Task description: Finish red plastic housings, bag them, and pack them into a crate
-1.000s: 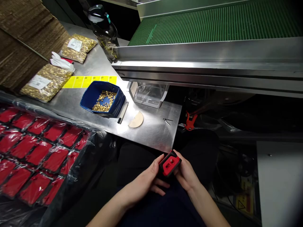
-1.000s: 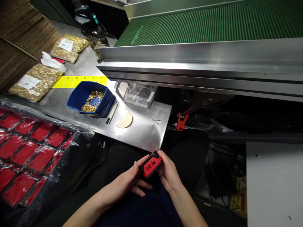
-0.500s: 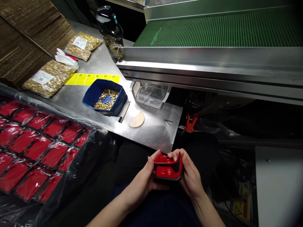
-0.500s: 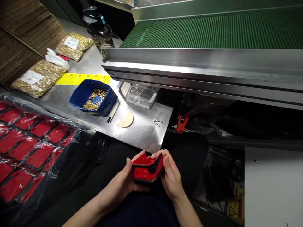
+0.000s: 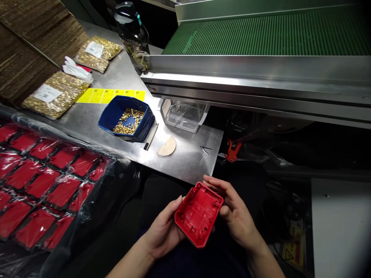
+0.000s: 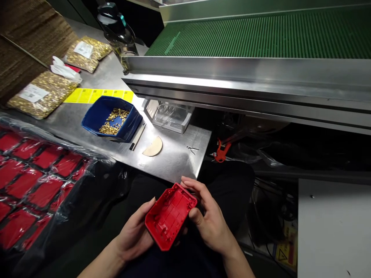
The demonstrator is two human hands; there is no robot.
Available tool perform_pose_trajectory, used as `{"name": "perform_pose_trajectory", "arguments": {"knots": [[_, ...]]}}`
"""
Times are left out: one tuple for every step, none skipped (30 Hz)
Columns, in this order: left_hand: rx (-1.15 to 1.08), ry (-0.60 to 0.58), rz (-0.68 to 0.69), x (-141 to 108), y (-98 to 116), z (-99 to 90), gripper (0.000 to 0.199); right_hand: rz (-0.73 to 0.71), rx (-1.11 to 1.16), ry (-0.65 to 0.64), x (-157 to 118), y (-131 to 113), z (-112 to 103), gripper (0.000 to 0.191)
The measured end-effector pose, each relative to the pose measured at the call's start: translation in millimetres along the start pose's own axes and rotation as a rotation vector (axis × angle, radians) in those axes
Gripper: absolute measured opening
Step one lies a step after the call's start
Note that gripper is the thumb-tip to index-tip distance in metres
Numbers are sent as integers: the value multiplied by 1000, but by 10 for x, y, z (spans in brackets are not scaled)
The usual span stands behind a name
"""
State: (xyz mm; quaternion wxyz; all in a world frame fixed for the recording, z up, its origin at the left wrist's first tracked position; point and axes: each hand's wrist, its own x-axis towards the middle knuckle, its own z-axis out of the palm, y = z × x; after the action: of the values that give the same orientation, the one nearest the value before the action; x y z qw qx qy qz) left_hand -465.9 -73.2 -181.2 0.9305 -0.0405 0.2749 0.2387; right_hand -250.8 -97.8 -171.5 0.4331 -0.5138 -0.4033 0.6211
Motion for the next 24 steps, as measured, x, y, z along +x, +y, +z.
{"name": "perform_pose_trajectory", "arguments": {"knots": [[10, 15, 35, 4, -1, -6, 44, 22, 15, 13, 10, -6, 24, 57], [32, 19, 70, 9, 2, -9, 42, 42, 31, 19, 19, -12, 41, 51], [63, 4, 89, 11, 8, -8, 45, 60, 51, 19, 26, -17, 52, 44], [100, -28, 90, 12, 19, -3, 52, 76, 72, 11, 27, -22, 56, 40], [137, -68, 76, 11, 34, 3, 62, 88, 94, -3, 22, -25, 53, 38], [171, -106, 56, 8, 52, 10, 71, 96, 110, -21, 10, -27, 44, 38], [199, -137, 35, 3, 71, 15, 78, 98, 117, -44, -10, -27, 31, 41], [227, -164, 13, -3, 90, 17, 84, 95, 115, -68, -34, -26, 18, 44], [259, -186, -6, -9, 108, 17, 89, 93, 103, -93, -62, -24, 5, 47], [298, -206, -19, -14, 123, 14, 92, 91, 83, -116, -89, -20, -5, 50], [338, -221, -26, -17, 135, 11, 95, 88, 55, -134, -113, -17, -11, 51], [376, -232, -27, -18, 143, 8, 96, 87, 21, -149, -132, -13, -11, 52], [409, -241, -26, -18, 147, 7, 95, 82, -15, -162, -144, -10, -6, 52], [435, -249, -23, -17, 148, 8, 94, 73, -50, -173, -149, -9, 5, 52], [452, -256, -18, -16, 146, 13, 94, 59, -81, -183, -149, -10, 20, 52], [462, -264, -8, -15, 143, 20, 94, 46, -104, -194, -144, -14, 39, 53], [464, -275, 0, -14, 141, 30, 96, 37, -120, -202, -139, -20, 59, 53], [458, -290, 5, -14, 140, 42, 97, 35, -130, -206, -133, -31, 79, 54], [445, -306, 6, -13, 142, 54, 99, 39, -137, -206, -128, -44, 98, 54], [430, -317, 1, -12, 146, 66, 100, 47, -144, -204, -123, -58, 115, 54], [418, -324, -7, -11, 154, 77, 101, 54, -152, -200, -119, -73, 128, 54], [412, -324, -16, -9, 163, 85, 101, 55, -160, -197, -114, -86, 139, 52], [411, -321, -20, -7, 172, 91, 101, 52, -163, -195, -107, -95, 148, 50], [414, -316, -18, -6, 178, 94, 99, 44, -158, -194, -97, -99, 155, 47]]}}
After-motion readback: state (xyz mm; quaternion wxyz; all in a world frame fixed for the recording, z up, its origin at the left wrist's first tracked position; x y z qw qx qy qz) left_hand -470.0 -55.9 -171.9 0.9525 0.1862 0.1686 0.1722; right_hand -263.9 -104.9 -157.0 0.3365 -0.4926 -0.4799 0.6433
